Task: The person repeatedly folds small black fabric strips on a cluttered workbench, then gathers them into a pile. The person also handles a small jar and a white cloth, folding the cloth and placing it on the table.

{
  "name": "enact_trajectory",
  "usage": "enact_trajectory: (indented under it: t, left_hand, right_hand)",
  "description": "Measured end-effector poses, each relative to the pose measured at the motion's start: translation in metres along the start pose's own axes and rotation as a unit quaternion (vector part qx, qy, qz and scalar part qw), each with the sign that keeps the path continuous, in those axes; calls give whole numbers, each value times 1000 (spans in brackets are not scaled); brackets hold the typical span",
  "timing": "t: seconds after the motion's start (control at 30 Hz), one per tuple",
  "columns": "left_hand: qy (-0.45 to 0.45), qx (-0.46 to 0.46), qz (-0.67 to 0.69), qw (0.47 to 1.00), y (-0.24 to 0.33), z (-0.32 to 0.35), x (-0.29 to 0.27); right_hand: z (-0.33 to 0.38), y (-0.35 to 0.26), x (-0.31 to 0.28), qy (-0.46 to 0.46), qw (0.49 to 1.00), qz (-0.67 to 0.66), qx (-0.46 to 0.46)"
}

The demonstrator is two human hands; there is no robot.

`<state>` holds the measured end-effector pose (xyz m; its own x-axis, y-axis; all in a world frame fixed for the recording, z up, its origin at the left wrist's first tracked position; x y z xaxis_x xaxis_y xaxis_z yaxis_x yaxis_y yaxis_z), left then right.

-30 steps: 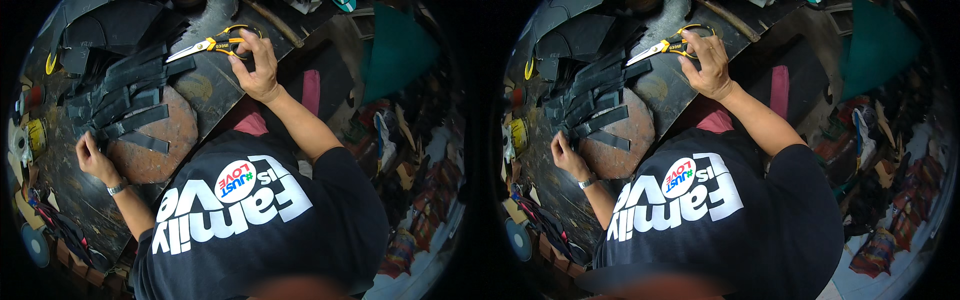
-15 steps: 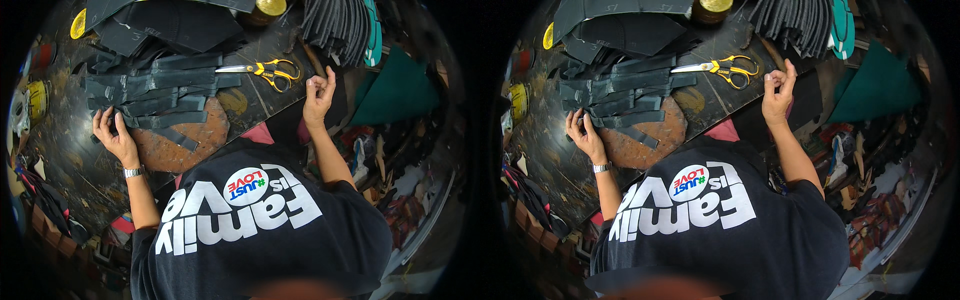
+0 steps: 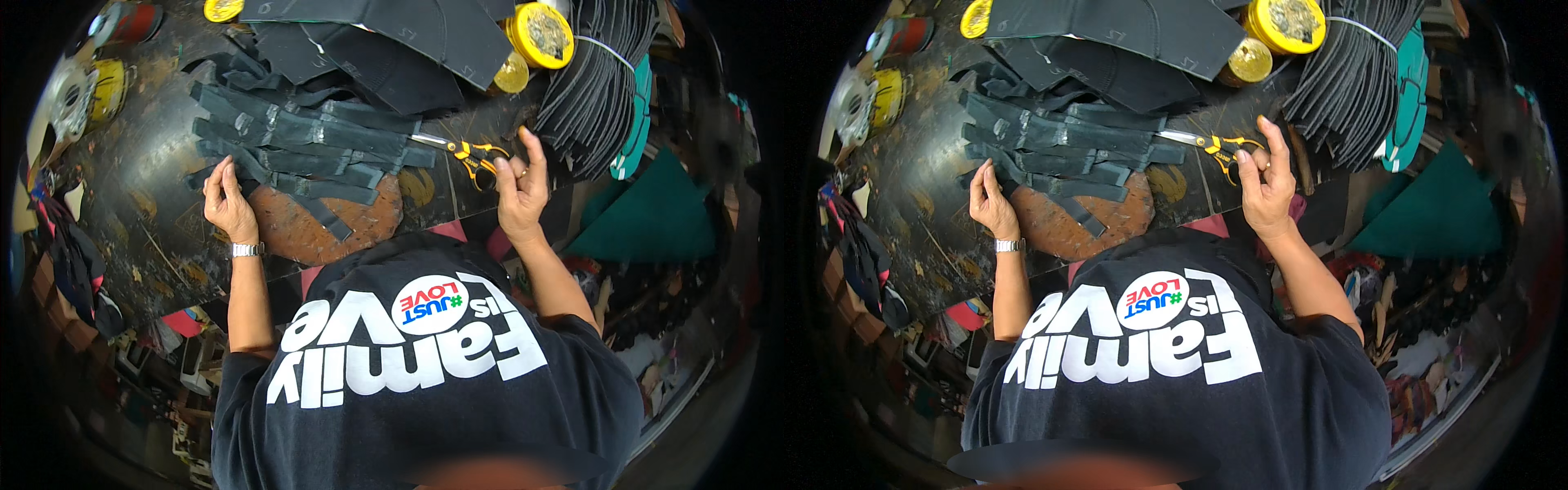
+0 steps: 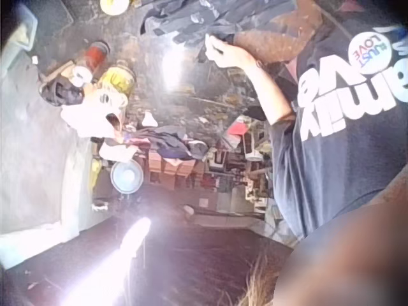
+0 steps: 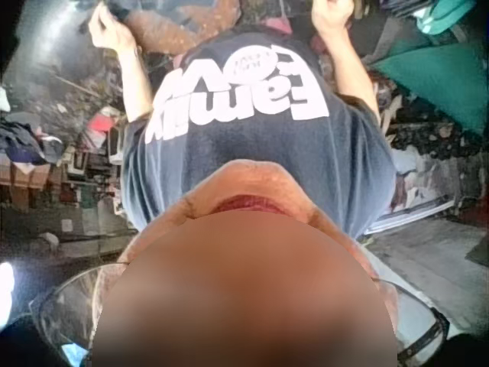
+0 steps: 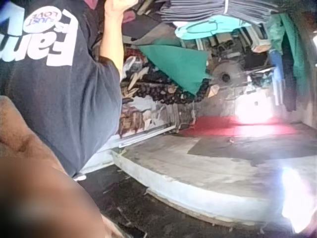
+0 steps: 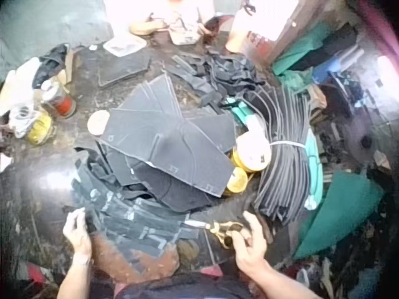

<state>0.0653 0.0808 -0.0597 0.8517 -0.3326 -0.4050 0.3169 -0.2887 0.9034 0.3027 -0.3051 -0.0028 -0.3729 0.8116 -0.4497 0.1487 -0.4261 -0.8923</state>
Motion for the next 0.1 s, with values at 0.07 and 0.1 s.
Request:
enact_trajectory:
  t: [0.07, 0.1]
  left_hand:
    - [60, -41, 72, 995, 8, -4, -9]
    - [89, -43, 99, 990, 16, -7, -16]
  right_hand:
    - [-34, -51, -2, 5, 993, -31, -110]
    - [-52, -76, -13, 37, 989, -39, -137]
Point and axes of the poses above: each hand's wrist, its own z-axis away from the middle knuckle, its own x-axis out of the palm, y = z × x, the point moved 6 cm from there along -z, towards the middle knuckle, and after that the axes turned 5 degrees about z, right-handed, at the moved point
